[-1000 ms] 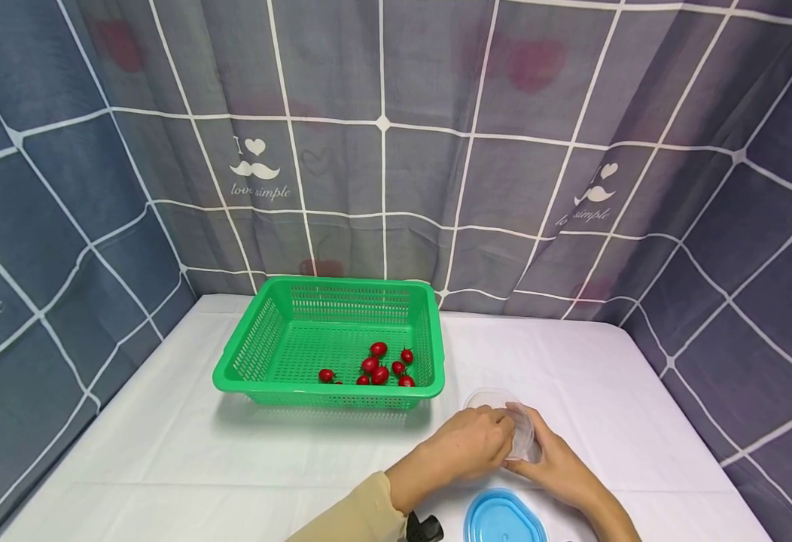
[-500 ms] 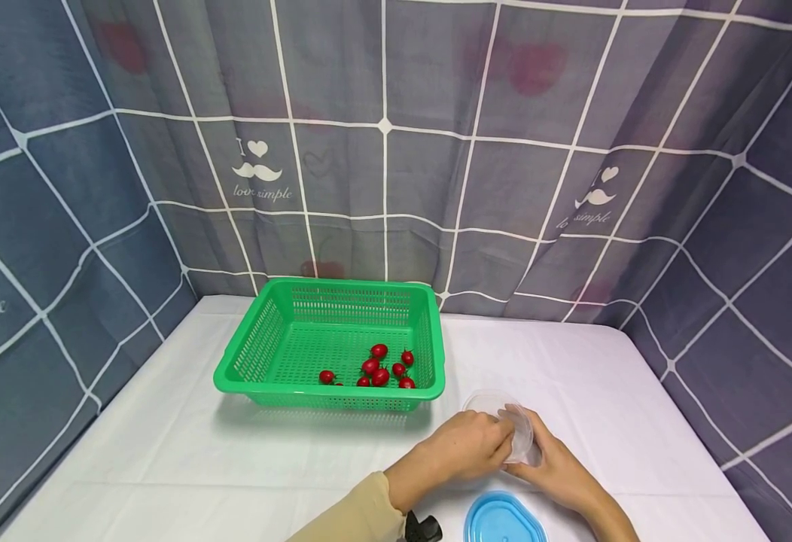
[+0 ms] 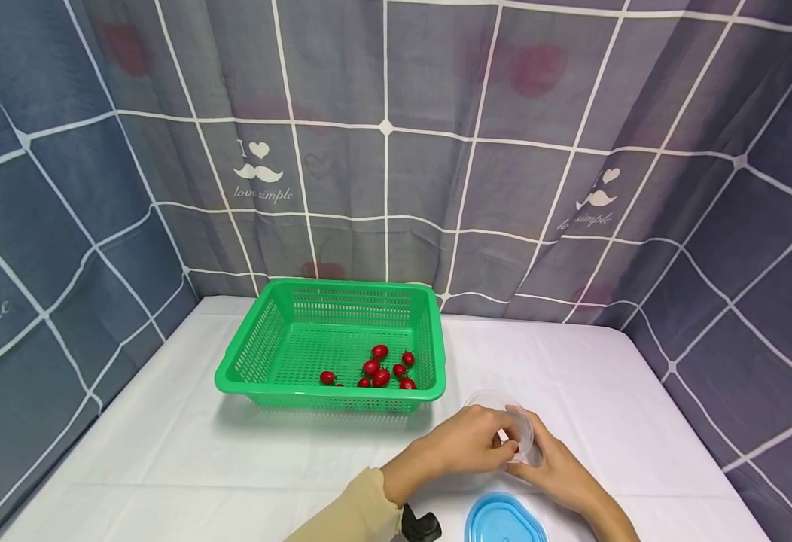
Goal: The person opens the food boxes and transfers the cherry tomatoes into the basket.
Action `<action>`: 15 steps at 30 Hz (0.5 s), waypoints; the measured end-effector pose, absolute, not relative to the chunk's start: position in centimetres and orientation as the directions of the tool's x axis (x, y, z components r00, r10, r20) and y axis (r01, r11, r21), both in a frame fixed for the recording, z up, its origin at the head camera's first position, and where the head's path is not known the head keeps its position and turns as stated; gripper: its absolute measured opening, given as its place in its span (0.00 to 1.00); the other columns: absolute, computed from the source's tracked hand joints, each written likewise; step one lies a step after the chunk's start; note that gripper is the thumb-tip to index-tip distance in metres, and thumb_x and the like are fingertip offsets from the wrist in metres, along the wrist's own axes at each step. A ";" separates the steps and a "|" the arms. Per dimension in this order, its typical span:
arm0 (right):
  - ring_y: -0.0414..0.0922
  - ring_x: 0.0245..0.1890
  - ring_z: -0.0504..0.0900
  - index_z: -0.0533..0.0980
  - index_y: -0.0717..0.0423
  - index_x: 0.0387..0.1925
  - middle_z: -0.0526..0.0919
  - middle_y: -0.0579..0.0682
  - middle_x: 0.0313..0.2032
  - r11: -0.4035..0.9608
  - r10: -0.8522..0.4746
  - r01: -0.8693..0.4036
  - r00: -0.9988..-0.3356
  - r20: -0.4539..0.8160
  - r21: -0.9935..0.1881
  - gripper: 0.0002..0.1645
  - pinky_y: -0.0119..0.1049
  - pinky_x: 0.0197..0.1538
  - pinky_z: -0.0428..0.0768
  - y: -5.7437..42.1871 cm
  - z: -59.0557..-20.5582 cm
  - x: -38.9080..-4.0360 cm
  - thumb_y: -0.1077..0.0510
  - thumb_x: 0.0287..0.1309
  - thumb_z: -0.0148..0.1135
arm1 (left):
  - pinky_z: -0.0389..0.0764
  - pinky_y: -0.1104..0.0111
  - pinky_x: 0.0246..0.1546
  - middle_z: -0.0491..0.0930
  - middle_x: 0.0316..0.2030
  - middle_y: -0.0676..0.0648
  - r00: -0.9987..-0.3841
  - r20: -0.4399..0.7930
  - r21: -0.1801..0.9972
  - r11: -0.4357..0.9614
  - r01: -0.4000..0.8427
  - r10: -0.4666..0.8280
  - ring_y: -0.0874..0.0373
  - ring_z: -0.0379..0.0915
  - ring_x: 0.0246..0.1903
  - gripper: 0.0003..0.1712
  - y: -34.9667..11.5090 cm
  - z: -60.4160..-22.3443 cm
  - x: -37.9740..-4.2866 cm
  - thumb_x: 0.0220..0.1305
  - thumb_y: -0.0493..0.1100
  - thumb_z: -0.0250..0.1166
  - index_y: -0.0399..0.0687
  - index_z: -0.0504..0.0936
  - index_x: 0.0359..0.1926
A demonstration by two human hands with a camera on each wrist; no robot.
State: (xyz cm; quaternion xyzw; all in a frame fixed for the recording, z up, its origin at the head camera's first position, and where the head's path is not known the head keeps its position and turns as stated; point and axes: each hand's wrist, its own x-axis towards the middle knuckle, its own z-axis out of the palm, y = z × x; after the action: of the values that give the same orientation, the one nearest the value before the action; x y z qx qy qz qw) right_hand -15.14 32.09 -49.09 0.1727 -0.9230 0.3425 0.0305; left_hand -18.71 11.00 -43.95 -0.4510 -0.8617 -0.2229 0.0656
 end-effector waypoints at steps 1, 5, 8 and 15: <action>0.22 0.65 0.63 0.57 0.41 0.79 0.73 0.56 0.70 0.706 -0.297 -0.341 -0.938 0.178 -0.620 0.53 0.54 0.61 0.76 32.1 -49.1 -15.1 0.46 0.59 0.75 | 0.63 0.88 0.27 0.75 0.24 0.67 -0.579 0.319 0.327 0.486 0.810 0.750 0.78 0.63 0.23 0.05 11.0 -43.9 -18.8 0.66 0.42 0.65 0.59 0.86 0.36; 0.34 0.67 0.69 0.58 0.44 0.78 0.74 0.57 0.69 0.725 -0.287 -0.339 -0.940 0.184 -0.599 0.52 0.51 0.61 0.77 32.1 -49.2 -15.2 0.47 0.58 0.75 | 0.65 0.90 0.33 0.79 0.32 0.64 -0.557 0.337 0.372 0.436 0.819 0.759 0.78 0.69 0.29 0.05 11.0 -43.8 -19.0 0.65 0.40 0.66 0.56 0.86 0.39; 0.56 0.69 0.71 0.58 0.45 0.77 0.73 0.60 0.69 0.719 -0.275 -0.315 -0.948 0.163 -0.620 0.52 0.66 0.61 0.74 32.1 -49.3 -15.2 0.45 0.58 0.75 | 0.68 0.92 0.35 0.83 0.38 0.62 -0.571 0.317 0.440 0.416 0.796 0.757 0.80 0.73 0.33 0.08 11.0 -43.7 -19.0 0.65 0.39 0.67 0.53 0.86 0.44; 0.61 0.65 0.73 0.59 0.43 0.76 0.75 0.59 0.67 0.727 -0.254 -0.287 -0.956 0.145 -0.623 0.51 0.74 0.58 0.72 32.0 -49.4 -15.1 0.43 0.57 0.76 | 0.70 0.92 0.35 0.86 0.40 0.60 -0.587 0.304 0.486 0.408 0.773 0.751 0.83 0.73 0.31 0.11 10.9 -43.7 -19.2 0.63 0.38 0.70 0.50 0.86 0.47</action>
State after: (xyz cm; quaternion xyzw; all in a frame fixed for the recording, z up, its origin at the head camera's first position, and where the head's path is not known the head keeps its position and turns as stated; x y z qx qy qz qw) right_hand -15.09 32.03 -49.43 0.1456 -0.9290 0.3393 0.0248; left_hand -19.19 10.93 -43.69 -0.4542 -0.8387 -0.2997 0.0189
